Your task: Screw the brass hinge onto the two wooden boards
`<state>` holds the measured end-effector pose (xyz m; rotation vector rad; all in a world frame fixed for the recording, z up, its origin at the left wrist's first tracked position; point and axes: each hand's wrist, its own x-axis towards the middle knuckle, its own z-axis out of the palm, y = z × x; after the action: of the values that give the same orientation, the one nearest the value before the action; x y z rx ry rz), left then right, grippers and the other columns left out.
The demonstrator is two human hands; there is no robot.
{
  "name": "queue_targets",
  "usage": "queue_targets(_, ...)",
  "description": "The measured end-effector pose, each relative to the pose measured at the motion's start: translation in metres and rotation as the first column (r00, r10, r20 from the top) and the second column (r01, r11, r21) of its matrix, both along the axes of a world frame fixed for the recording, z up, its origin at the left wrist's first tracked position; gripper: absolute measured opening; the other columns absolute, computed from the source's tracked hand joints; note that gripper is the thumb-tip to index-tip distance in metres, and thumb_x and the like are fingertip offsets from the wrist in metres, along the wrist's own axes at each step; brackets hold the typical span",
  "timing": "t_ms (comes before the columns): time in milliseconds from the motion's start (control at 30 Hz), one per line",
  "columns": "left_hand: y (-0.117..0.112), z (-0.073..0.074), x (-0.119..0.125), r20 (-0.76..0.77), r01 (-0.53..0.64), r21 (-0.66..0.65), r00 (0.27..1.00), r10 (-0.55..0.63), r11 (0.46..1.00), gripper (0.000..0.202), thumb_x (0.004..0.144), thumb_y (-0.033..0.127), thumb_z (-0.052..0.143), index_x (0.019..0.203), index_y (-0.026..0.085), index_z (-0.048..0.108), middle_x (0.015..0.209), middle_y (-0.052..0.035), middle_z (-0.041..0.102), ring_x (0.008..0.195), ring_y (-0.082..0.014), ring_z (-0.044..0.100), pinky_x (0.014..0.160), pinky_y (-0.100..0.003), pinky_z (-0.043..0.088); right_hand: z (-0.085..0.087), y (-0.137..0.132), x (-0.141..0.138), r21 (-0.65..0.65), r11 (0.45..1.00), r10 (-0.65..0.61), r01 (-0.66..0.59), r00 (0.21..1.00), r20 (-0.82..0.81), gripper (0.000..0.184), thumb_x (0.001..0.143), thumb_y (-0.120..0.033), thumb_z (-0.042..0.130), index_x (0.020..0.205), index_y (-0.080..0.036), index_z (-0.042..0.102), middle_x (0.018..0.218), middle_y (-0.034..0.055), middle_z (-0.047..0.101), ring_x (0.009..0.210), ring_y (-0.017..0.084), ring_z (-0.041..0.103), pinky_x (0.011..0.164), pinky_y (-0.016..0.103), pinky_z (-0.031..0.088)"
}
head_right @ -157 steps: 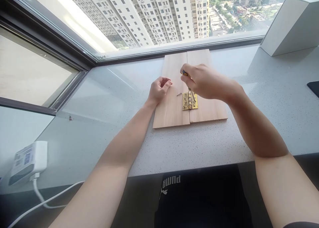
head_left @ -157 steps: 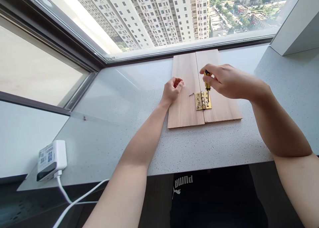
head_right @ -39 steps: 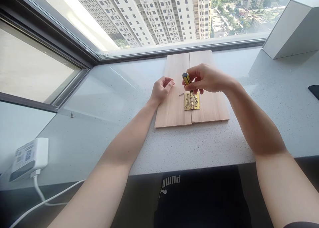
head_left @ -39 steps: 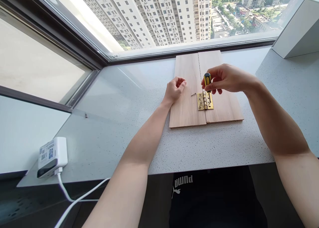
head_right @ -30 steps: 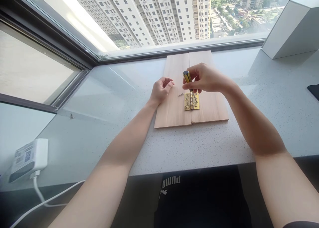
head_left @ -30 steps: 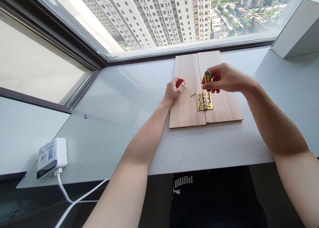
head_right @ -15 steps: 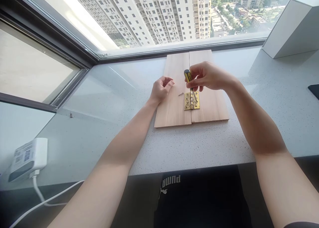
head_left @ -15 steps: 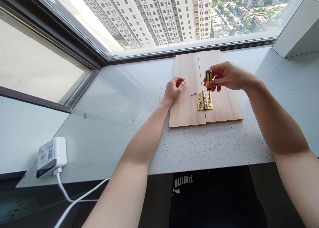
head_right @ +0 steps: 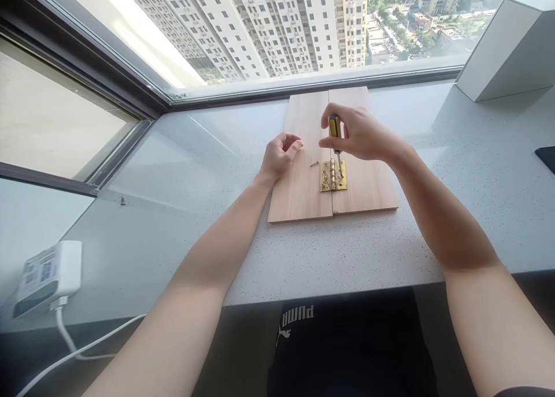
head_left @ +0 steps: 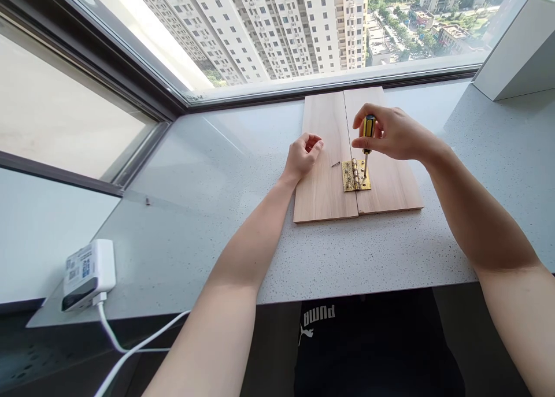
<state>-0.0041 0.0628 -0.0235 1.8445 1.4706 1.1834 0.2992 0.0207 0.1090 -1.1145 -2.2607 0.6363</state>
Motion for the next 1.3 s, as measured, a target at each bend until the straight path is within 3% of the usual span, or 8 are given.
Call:
queue_targets(100, 0.000, 0.000, 0.000, 0.006, 0.003, 0.007, 1.000, -0.003, 1.000, 0.013, 0.110, 0.034, 0.074, 0.114, 0.022, 0.078, 0.116, -0.0116, 0.088, 0.106, -0.0271, 0.082, 0.098, -0.043, 0.069, -0.006, -0.001, -0.004, -0.060, 0.994, 0.085, -0.092, 0.989, -0.120, 0.037, 0.099, -0.042, 0.093, 0.123, -0.029, 0.068, 0.107, 0.0030, 0.081, 0.083, 0.021, 0.064, 0.079, 0.042, 0.053)
queue_targets(200, 0.001, -0.001, -0.001, 0.004, 0.011, 0.011, 1.000, -0.011, 1.000, 0.013, 0.110, 0.034, 0.074, 0.114, 0.022, 0.078, 0.116, -0.0114, 0.088, 0.105, -0.0269, 0.082, 0.097, -0.043, 0.069, -0.007, 0.000, -0.002, -0.140, 0.976, 0.137, -0.165, 0.972, -0.193, 0.041, 0.097, -0.050, 0.095, 0.120, -0.028, 0.069, 0.105, 0.0027, 0.081, 0.082, 0.020, 0.064, 0.074, 0.040, 0.053)
queue_targets(433, 0.001, -0.001, 0.001, 0.008, 0.001, -0.001, 1.000, -0.001, 1.000, 0.013, 0.109, 0.033, 0.073, 0.113, 0.022, 0.078, 0.114, -0.0109, 0.088, 0.103, -0.0262, 0.082, 0.095, -0.041, 0.068, 0.010, 0.000, 0.015, -0.411, 0.841, 0.275, -0.352, 0.932, -0.236, 0.046, 0.098, -0.066, 0.094, 0.116, -0.026, 0.082, 0.106, 0.0040, 0.083, 0.091, 0.021, 0.077, 0.086, 0.042, 0.069)
queue_targets(633, 0.001, 0.000, 0.001, 0.008, -0.003, -0.008, 1.000, 0.003, 1.000, 0.014, 0.109, 0.035, 0.073, 0.113, 0.023, 0.077, 0.116, -0.0110, 0.088, 0.105, -0.0271, 0.081, 0.097, -0.043, 0.069, 0.013, -0.004, 0.009, -0.323, 0.919, 0.180, -0.228, 0.969, -0.171, 0.043, 0.094, -0.066, 0.095, 0.101, -0.026, 0.082, 0.093, 0.0027, 0.084, 0.085, 0.021, 0.078, 0.077, 0.039, 0.067)
queue_targets(867, 0.001, 0.000, 0.000, -0.006, -0.015, -0.008, 1.000, 0.014, 1.000, 0.012, 0.109, 0.035, 0.074, 0.113, 0.023, 0.077, 0.116, -0.0108, 0.087, 0.106, -0.0269, 0.081, 0.100, -0.042, 0.069, 0.012, -0.010, -0.002, -0.028, 0.998, 0.053, -0.054, 0.998, -0.016, 0.044, 0.096, -0.046, 0.092, 0.081, -0.029, 0.055, 0.079, 0.0018, 0.074, 0.081, 0.024, 0.069, 0.076, 0.044, 0.057)
queue_targets(1033, 0.000, 0.001, 0.002, -0.009, -0.024, 0.001, 1.000, 0.024, 1.000, 0.013, 0.109, 0.035, 0.074, 0.112, 0.023, 0.077, 0.116, -0.0114, 0.087, 0.105, -0.0279, 0.082, 0.098, -0.043, 0.069, 0.011, -0.017, -0.013, 0.080, 0.996, -0.054, 0.048, 0.995, 0.078, 0.054, 0.099, -0.039, 0.088, 0.079, -0.029, 0.038, 0.073, -0.0009, 0.056, 0.075, 0.021, 0.051, 0.076, 0.043, 0.046)
queue_targets(1133, 0.000, 0.001, 0.003, 0.000, -0.028, -0.002, 1.000, 0.028, 1.000, 0.012, 0.107, 0.034, 0.074, 0.111, 0.023, 0.077, 0.115, -0.0114, 0.088, 0.105, -0.0274, 0.082, 0.098, -0.043, 0.069, 0.009, -0.021, -0.017, 0.085, 0.987, -0.144, 0.137, 0.986, 0.082, 0.048, 0.103, -0.041, 0.084, 0.080, -0.029, 0.044, 0.074, 0.0012, 0.056, 0.074, 0.021, 0.049, 0.075, 0.043, 0.044)
queue_targets(1300, 0.000, 0.002, 0.002, 0.007, -0.026, -0.012, 1.000, 0.026, 1.000, 0.014, 0.106, 0.036, 0.073, 0.110, 0.024, 0.077, 0.116, -0.0111, 0.089, 0.106, -0.0273, 0.082, 0.099, -0.042, 0.069, -0.001, -0.023, -0.015, 0.153, 0.943, -0.308, 0.294, 0.948, 0.075, 0.052, 0.101, -0.063, 0.087, 0.079, -0.027, 0.056, 0.070, 0.0033, 0.050, 0.073, 0.024, 0.049, 0.073, 0.043, 0.044)
